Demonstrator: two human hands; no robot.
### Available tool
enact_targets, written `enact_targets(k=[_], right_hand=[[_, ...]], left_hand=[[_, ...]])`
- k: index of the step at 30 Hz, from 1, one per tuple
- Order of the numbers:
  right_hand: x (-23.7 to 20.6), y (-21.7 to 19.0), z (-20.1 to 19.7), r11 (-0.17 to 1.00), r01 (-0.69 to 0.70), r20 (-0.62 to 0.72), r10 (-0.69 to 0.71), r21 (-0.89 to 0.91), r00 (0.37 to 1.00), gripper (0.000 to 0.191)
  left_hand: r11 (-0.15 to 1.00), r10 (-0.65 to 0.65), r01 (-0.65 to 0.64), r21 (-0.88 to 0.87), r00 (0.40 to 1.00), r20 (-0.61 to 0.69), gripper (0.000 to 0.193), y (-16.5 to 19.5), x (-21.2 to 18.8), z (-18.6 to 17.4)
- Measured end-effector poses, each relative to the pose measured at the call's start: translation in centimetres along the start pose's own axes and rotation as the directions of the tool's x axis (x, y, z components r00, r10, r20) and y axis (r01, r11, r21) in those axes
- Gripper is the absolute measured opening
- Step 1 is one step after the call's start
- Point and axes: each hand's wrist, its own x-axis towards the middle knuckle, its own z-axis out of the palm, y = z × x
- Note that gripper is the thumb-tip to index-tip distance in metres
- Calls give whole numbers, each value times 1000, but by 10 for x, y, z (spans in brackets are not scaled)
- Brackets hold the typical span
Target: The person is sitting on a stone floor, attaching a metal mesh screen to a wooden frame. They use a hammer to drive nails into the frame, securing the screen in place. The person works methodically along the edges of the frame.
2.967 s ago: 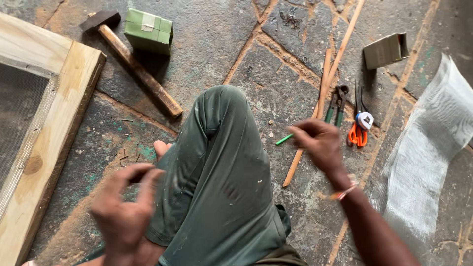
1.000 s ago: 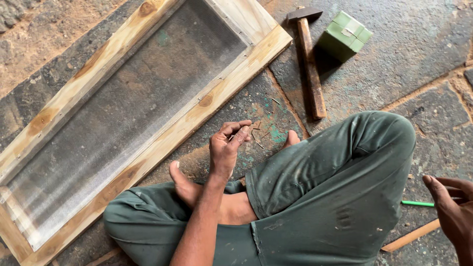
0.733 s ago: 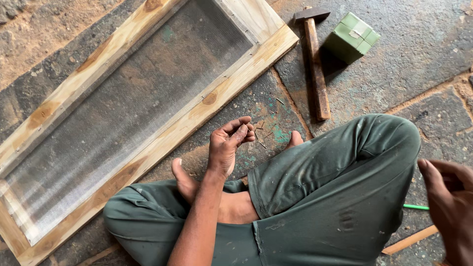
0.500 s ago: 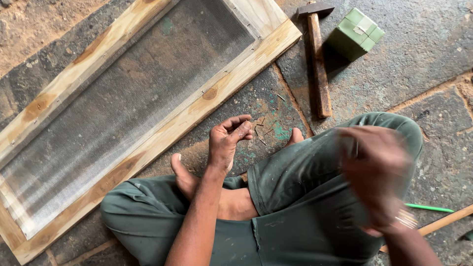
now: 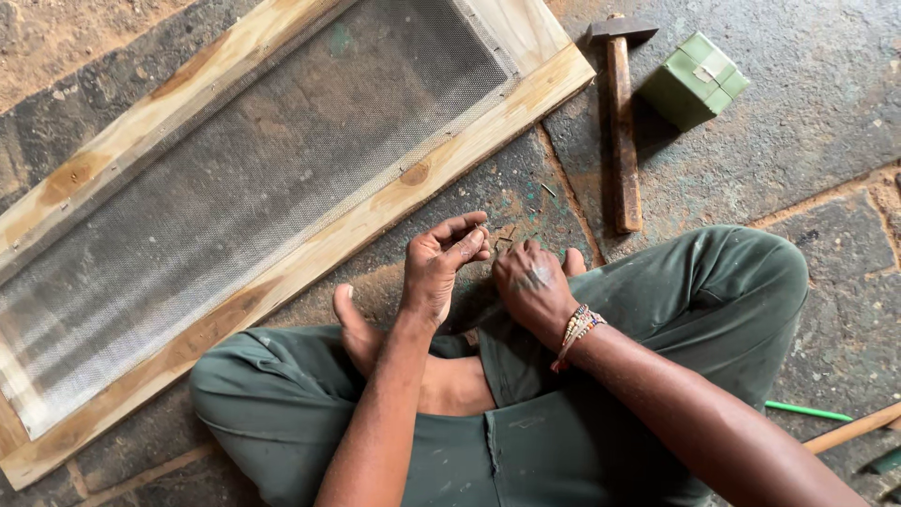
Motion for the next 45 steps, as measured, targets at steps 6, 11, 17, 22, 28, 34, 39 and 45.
enact_targets(k=[6, 11, 17, 22, 28, 34, 39, 45], right_hand=[[14, 8, -55, 844, -230, 8, 259, 485, 966, 23], [12, 31, -79, 5, -162, 156, 237, 987, 959, 9], [9, 32, -80, -255, 46, 11, 215, 966, 977, 14], [8, 29, -84, -139, -59, 91, 240, 989, 967, 24], [7, 27, -84, -107, -50, 75, 244, 993, 967, 25], [8, 25, -82, -59, -37, 51, 259, 998, 965, 21], [7, 20, -90, 12, -6, 3, 245, 1000, 970, 28], [7, 10, -95, 216, 6, -69, 283, 976, 957, 38]], left_hand=[[997, 36, -35, 66, 999, -19, 32, 0, 1, 0], [993, 22, -26, 114, 999, 29, 32, 0, 0, 1], [995, 7, -18, 100, 994, 109, 35, 1, -1, 2], [996, 28, -37, 80, 994, 105, 35, 3, -2, 3], [992, 50, -63, 110, 992, 119, 36, 6, -3, 6], [977, 35, -60, 203, 992, 123, 29, 7, -4, 4], [965, 56, -80, 250, 993, 102, 22, 6, -3, 4], [978, 46, -56, 200, 997, 57, 25, 1, 0, 3]])
